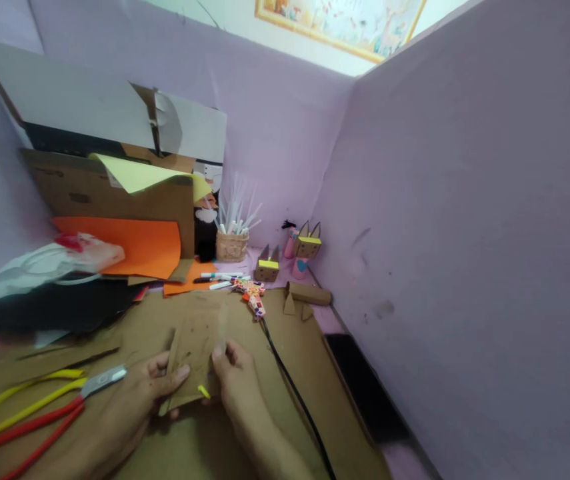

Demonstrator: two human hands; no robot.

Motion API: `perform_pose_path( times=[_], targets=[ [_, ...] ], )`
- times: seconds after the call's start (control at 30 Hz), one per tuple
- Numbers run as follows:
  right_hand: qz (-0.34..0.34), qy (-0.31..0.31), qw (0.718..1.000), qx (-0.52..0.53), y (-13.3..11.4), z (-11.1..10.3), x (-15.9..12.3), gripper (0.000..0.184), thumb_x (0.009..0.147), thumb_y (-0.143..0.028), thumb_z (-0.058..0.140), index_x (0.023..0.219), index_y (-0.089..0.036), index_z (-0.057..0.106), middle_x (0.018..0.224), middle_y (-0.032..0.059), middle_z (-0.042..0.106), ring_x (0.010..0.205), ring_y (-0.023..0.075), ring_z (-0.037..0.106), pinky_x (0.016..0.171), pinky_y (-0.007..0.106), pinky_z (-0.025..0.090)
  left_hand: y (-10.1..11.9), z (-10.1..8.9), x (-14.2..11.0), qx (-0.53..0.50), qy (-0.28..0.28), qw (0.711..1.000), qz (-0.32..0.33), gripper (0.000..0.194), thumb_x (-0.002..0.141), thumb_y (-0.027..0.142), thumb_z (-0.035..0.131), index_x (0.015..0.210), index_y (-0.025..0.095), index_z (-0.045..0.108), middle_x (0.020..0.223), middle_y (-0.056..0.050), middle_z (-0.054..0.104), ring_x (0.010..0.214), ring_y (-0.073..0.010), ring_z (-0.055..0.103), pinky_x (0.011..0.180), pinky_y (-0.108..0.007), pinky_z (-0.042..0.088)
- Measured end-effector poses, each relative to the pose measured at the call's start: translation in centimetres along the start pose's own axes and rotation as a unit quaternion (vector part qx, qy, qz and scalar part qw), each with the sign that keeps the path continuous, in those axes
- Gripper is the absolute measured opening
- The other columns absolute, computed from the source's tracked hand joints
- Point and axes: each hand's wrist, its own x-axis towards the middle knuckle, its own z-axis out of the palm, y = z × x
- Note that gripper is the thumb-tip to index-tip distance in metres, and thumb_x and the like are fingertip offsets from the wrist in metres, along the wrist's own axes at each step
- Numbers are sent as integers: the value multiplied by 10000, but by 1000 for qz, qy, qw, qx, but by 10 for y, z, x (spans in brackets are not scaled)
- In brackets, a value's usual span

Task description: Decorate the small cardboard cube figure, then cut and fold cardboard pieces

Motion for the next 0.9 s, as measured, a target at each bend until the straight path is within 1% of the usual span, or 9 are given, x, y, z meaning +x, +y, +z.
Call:
perform_pose_path(
  times=[0.13,0.23,0.33,0.43,0.5,0.6,0.77,0.83,0.9],
  targets=[
    [-38,5,998,-41,-9,-28,-12,249,643,-370,706,750,-148,667,627,-2,638,519,125,558,493,222,452,-3,2,-3,25,-93,995,-15,446,619,539,714,752,138,570,536,-11,628,412,-91,523,365,-163,400],
    [-84,75,993,-41,-20,-63,-18,318,622,-279,745,895,-135,666,616,-5,638,570,138,589,587,247,475,-6,3,-5,50,-112,992,-43,516,576,615,701,724,140,563,507,-11,618,361,-80,497,331,-152,367],
    [-69,145,986,-33,-27,-95,-26,501,586,-287,778,1030,-139,599,519,-54,561,433,118,521,401,219,432,-10,3,-6,74,-94,992,-49,551,555,637,696,762,141,575,511,-3,611,359,-78,489,331,-156,362],
    [-46,189,980,-31,-29,-113,-38,517,591,-326,775,1031,-145,571,582,-32,587,425,120,525,304,202,413,-14,8,-8,121,-87,988,-29,567,552,662,673,752,141,576,505,2,599,355,-69,473,332,-150,339],
    [-38,210,976,-31,-28,-118,-46,481,598,-323,771,1000,-139,583,664,10,624,483,137,566,308,214,451,-14,19,-9,145,-99,984,-31,569,566,680,642,727,138,572,504,0,595,343,-56,449,324,-143,308],
    [-32,218,975,-17,-27,-122,-55,454,594,-297,775,981,-139,600,712,35,634,527,149,583,319,230,481,-13,51,-7,171,-116,974,-95,549,550,683,617,679,155,546,458,-2,571,305,-66,417,294,-156,265],
    [-18,206,978,-2,-24,-132,-65,595,567,-330,778,1073,-134,532,720,45,651,593,182,620,431,287,536,-14,107,4,320,-119,917,-204,355,710,528,503,557,209,475,383,-22,532,249,-121,383,286,-215,262],
    [-23,217,976,-18,-21,-139,-73,605,569,-360,755,1087,-149,524,870,101,675,688,214,648,497,323,549,-15,112,7,372,-103,906,-175,314,718,453,521,527,212,459,380,-16,508,280,-130,394,326,-215,246],
    [-51,228,968,-96,-16,-148,-86,495,618,-376,695,1050,-176,561,953,121,676,762,235,656,556,342,545,-15,107,10,442,-60,892,-65,291,675,420,588,514,205,476,432,-17,515,364,-136,425,390,-211,206]
  ],
)
